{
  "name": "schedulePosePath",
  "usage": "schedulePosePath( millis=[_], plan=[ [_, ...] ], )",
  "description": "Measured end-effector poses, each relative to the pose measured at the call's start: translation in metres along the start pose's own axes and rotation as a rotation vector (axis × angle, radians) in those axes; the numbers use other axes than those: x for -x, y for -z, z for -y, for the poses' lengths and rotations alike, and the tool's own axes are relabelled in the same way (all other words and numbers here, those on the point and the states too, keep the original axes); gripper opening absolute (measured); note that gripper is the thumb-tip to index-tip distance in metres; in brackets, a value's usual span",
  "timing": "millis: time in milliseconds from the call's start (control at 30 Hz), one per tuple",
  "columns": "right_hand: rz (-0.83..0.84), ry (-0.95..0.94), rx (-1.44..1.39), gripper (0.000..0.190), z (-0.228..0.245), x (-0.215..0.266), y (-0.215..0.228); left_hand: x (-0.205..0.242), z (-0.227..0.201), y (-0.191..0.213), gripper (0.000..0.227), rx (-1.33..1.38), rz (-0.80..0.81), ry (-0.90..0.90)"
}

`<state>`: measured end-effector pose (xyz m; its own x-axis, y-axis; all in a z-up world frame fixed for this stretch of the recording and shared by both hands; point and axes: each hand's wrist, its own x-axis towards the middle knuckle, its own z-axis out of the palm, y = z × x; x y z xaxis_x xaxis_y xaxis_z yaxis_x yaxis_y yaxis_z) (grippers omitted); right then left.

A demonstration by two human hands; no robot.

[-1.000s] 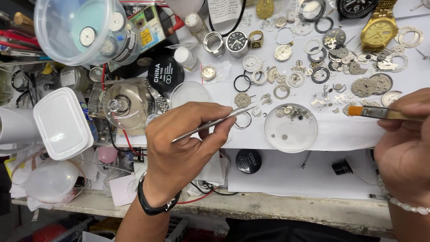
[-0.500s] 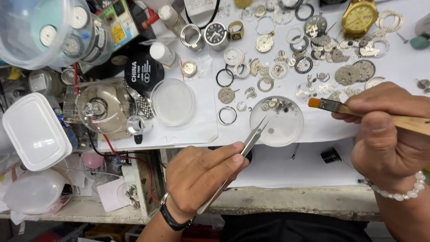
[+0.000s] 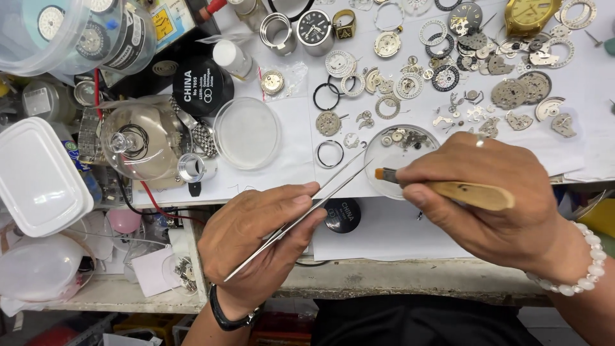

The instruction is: The person uses tweezers to hold small watch components and a brush to clean them over a white dish. The person repeatedly picks up individual parts, brushes them, and places them back into the dish. The workspace is cluttered with watch parts, tools, and containers.

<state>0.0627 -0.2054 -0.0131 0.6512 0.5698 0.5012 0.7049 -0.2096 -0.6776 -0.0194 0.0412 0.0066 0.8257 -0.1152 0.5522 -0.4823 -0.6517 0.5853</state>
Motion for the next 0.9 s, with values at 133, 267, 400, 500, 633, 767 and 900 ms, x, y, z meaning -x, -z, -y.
schedulePosePath(
  millis=[133,267,400,500,633,767,900],
  plan=[
    [0.078,0.017,0.057,0.015,-0.008,0.003,-0.004,0.003,0.003,-0.001,0.025,0.008,-0.013,-0.006],
    [0.033,-0.050,0.050,0.014,-0.017,0.013,0.007,0.003,0.003,-0.004,0.023,0.082,-0.021,0.029],
    [-0.082,-0.296,-0.032,0.016,-0.013,0.028,0.023,0.005,0.007,-0.015,0.023,0.172,-0.005,0.039],
    [-0.097,-0.381,-0.030,0.019,-0.007,0.033,0.023,0.005,0.011,-0.017,0.022,0.188,0.028,0.012],
    [-0.196,-0.347,-0.097,0.018,-0.011,0.034,0.010,0.002,0.010,-0.016,0.022,0.192,0.060,0.013],
    [-0.184,-0.275,-0.064,0.016,-0.016,0.035,0.010,-0.002,0.009,-0.019,0.021,0.200,0.067,-0.001],
    [-0.212,-0.232,0.015,0.018,-0.016,0.033,0.013,-0.004,0.008,-0.028,0.024,0.240,0.067,-0.018]
  ],
)
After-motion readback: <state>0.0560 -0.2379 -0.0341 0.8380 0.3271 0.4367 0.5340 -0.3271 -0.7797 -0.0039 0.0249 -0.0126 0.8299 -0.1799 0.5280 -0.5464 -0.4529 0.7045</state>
